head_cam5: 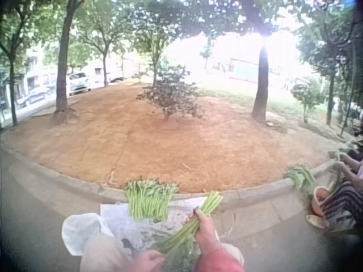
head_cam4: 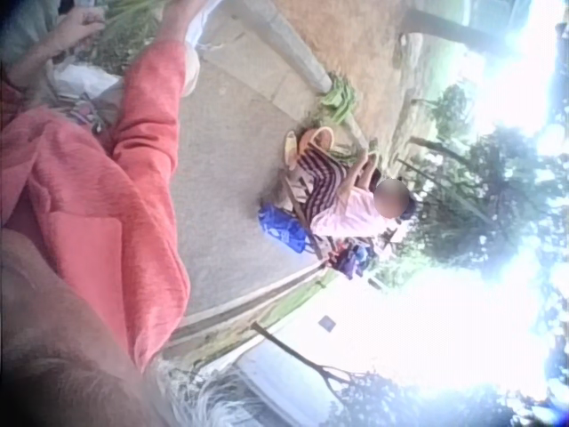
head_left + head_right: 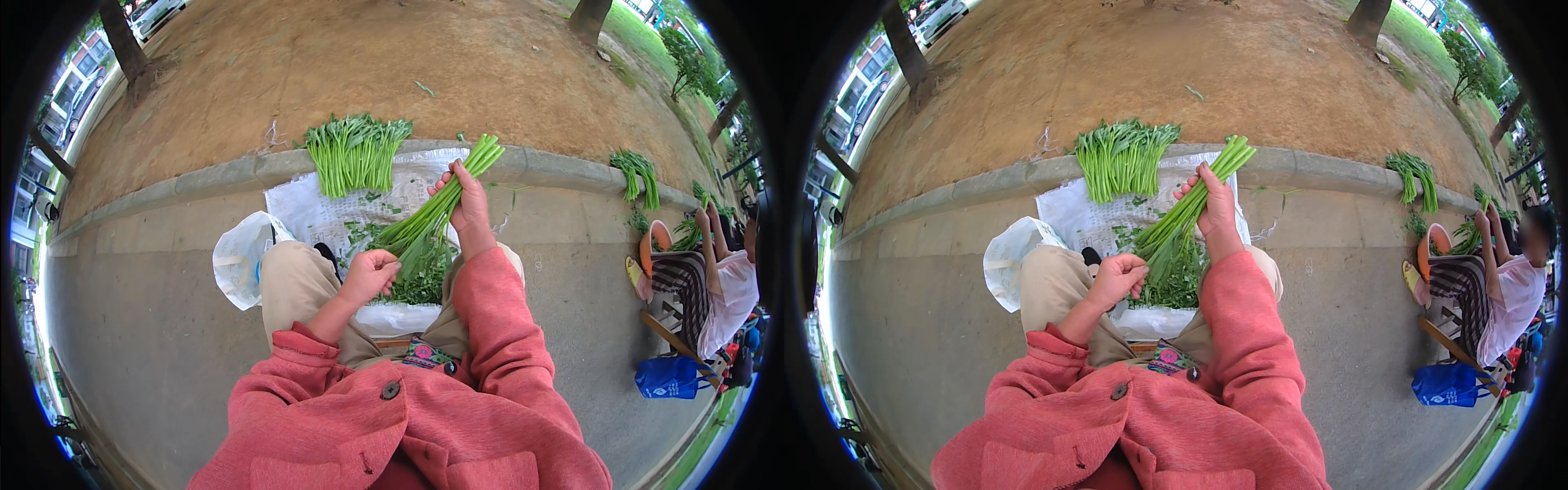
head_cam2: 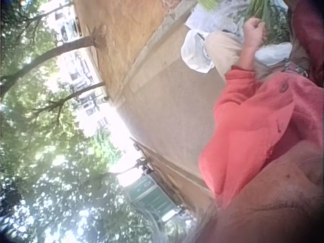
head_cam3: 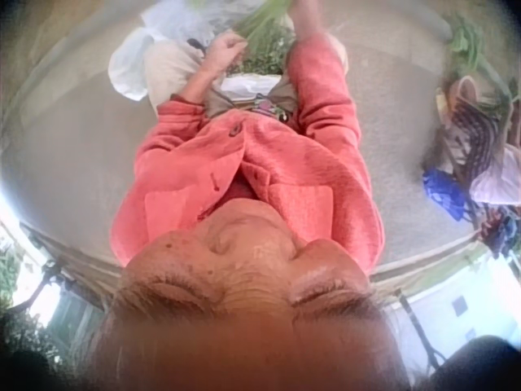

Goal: The person is trimming green vegetables by hand. They pick through a bundle of greens, plucking off leaves and placing them into a container while discarding stems onto a newspaper.

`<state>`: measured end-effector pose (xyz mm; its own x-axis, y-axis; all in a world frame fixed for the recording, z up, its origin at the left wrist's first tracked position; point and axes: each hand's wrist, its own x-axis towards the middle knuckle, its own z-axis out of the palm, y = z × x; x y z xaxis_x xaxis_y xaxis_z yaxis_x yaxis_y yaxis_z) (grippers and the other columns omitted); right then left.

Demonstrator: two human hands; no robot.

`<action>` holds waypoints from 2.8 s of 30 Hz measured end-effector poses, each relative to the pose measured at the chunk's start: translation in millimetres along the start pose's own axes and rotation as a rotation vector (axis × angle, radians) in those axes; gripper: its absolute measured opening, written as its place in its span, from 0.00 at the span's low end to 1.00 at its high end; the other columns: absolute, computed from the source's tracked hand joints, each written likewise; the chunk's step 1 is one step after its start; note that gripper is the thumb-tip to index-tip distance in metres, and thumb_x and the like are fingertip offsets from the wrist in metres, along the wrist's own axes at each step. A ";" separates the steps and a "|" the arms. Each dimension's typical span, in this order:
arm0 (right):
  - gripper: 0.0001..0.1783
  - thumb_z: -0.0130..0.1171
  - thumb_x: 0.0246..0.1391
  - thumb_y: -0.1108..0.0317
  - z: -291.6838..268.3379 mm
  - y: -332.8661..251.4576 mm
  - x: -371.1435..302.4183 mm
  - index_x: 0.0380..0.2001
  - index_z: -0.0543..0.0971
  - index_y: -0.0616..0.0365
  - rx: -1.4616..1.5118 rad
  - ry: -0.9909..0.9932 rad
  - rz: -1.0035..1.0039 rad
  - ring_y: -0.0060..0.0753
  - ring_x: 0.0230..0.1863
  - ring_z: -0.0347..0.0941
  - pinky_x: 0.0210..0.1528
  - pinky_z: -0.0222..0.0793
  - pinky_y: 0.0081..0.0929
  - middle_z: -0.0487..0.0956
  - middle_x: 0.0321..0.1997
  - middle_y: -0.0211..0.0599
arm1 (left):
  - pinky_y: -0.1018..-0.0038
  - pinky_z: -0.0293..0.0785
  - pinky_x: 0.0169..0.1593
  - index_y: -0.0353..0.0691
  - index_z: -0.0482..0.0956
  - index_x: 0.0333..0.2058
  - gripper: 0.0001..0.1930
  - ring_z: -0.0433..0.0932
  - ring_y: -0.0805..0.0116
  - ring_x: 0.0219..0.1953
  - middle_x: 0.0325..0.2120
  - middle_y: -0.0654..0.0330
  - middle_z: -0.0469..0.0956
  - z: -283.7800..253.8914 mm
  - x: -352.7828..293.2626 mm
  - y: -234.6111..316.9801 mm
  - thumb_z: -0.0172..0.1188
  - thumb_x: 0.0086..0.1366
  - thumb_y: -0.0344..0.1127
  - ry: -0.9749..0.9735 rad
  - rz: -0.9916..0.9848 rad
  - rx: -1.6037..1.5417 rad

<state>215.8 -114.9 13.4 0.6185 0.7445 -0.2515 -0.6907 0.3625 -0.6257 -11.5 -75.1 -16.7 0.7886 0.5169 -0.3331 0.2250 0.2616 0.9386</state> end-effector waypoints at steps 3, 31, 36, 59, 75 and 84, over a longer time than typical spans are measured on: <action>0.09 0.54 0.54 0.60 -2.7 0.6 2.3 0.29 0.69 0.53 0.005 0.006 -0.032 0.27 0.23 0.70 0.33 0.73 0.37 0.71 0.22 0.29 | 0.83 0.66 0.14 0.35 0.74 0.27 0.08 0.69 0.81 0.14 0.13 0.65 0.70 -3.2 -0.8 4.6 0.55 0.61 0.34 -0.050 -0.090 0.074; 0.10 0.55 0.54 0.61 -7.5 16.1 5.8 0.28 0.68 0.53 0.140 0.130 -0.010 0.29 0.23 0.68 0.34 0.73 0.39 0.70 0.22 0.30 | 0.72 0.68 0.30 0.36 0.76 0.23 0.09 0.71 0.64 0.24 0.19 0.59 0.69 -0.3 5.8 16.4 0.64 0.50 0.35 0.338 0.571 0.624; 0.09 0.56 0.53 0.63 -4.1 18.0 4.8 0.28 0.68 0.52 0.136 0.112 0.006 0.29 0.23 0.68 0.33 0.73 0.39 0.70 0.22 0.30 | 0.73 0.63 0.25 0.35 0.75 0.24 0.05 0.67 0.65 0.20 0.18 0.59 0.68 -2.9 9.6 7.4 0.61 0.52 0.29 0.251 0.564 0.631; 0.10 0.53 0.55 0.61 -0.7 20.5 0.5 0.29 0.68 0.54 0.108 0.076 -0.021 0.30 0.24 0.68 0.34 0.74 0.39 0.70 0.23 0.32 | 0.73 0.69 0.32 0.36 0.75 0.28 0.10 0.71 0.62 0.27 0.24 0.58 0.69 -6.6 5.0 21.5 0.64 0.51 0.35 0.320 0.607 0.530; 0.09 0.54 0.55 0.62 2.3 35.7 -1.8 0.28 0.68 0.53 0.037 0.162 0.018 0.28 0.22 0.67 0.34 0.73 0.40 0.69 0.21 0.30 | 0.68 0.64 0.25 0.37 0.70 0.25 0.04 0.68 0.57 0.22 0.20 0.55 0.67 7.9 3.0 31.1 0.56 0.55 0.27 0.267 0.767 0.571; 0.11 0.50 0.57 0.60 12.7 24.1 -9.9 0.27 0.68 0.56 -0.001 -0.072 0.048 0.28 0.26 0.68 0.37 0.72 0.38 0.69 0.22 0.30 | 0.71 0.67 0.34 0.38 0.73 0.31 0.08 0.69 0.59 0.26 0.21 0.56 0.66 -20.7 6.2 43.6 0.60 0.50 0.25 0.610 0.810 0.629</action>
<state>188.3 -106.4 10.2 0.5560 0.7993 -0.2281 -0.7187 0.3244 -0.6150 -8.6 -43.6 20.2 0.4663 0.6940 0.5486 0.1623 -0.6767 0.7182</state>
